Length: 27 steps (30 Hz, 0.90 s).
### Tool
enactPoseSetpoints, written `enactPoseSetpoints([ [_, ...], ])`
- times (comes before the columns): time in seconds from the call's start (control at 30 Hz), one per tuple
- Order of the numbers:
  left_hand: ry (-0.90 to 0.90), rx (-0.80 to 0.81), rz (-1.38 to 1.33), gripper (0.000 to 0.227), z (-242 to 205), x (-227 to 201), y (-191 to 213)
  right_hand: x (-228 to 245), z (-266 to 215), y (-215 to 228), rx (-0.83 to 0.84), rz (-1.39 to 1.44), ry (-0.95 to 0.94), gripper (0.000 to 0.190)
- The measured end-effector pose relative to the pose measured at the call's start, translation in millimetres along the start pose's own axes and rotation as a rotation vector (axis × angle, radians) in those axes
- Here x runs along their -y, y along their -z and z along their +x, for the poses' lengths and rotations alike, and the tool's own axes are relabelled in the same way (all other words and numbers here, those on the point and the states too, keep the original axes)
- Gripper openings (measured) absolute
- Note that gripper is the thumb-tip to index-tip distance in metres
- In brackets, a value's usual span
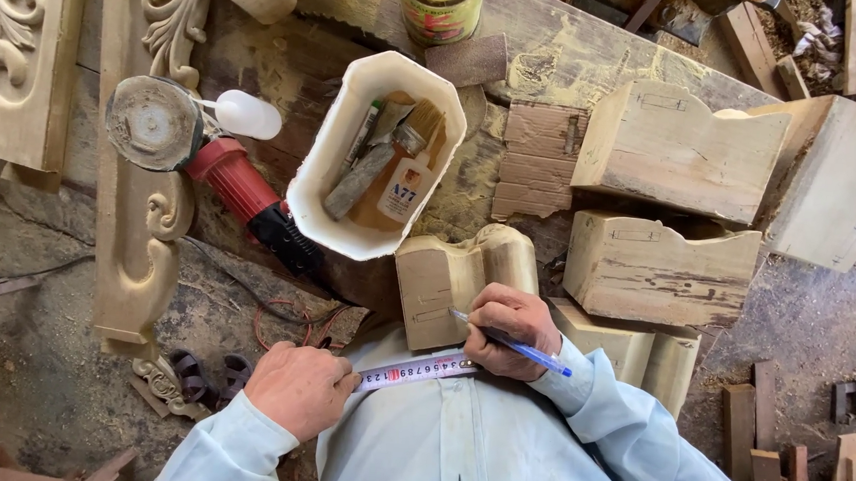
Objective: Measuring and marking wooden blocks using a tape measure and a pen in a woodworking shop.
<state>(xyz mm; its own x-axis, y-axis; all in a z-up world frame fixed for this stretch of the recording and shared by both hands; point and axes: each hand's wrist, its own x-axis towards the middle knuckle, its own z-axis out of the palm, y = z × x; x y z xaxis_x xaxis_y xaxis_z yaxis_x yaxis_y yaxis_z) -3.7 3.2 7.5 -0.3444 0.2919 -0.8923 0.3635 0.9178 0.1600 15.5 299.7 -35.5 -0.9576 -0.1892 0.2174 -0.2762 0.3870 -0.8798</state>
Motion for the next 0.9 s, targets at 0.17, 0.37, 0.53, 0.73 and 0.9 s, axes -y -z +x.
enactPoseSetpoints([
  [0.17, -0.015, 0.001, 0.012, 0.05, -2.5, 1.0, -2.5, 1.5, 0.8, 1.1, -0.016, 0.087, -0.073, 0.003],
  [0.37, -0.031, -0.038, 0.02, 0.051, -3.0, 2.2, -6.6, 7.2, 5.3, 0.5, -0.037, 0.114, -0.083, 0.008],
  [0.53, -0.046, -0.069, -0.053, 0.05, -12.4, 10.1, -16.3, 17.6, 13.5, -6.1, -0.06, 0.237, -0.113, 0.003],
  [0.73, -0.005, -0.019, -0.111, 0.049, -20.2, 14.8, -24.1, 17.8, 7.1, -8.9, -0.121, 0.117, -0.123, 0.007],
  [0.9, -0.002, -0.012, -0.115, 0.05, -18.2, 14.5, -24.9, 13.4, 4.7, -8.6, -0.105, 0.111, -0.109, 0.007],
])
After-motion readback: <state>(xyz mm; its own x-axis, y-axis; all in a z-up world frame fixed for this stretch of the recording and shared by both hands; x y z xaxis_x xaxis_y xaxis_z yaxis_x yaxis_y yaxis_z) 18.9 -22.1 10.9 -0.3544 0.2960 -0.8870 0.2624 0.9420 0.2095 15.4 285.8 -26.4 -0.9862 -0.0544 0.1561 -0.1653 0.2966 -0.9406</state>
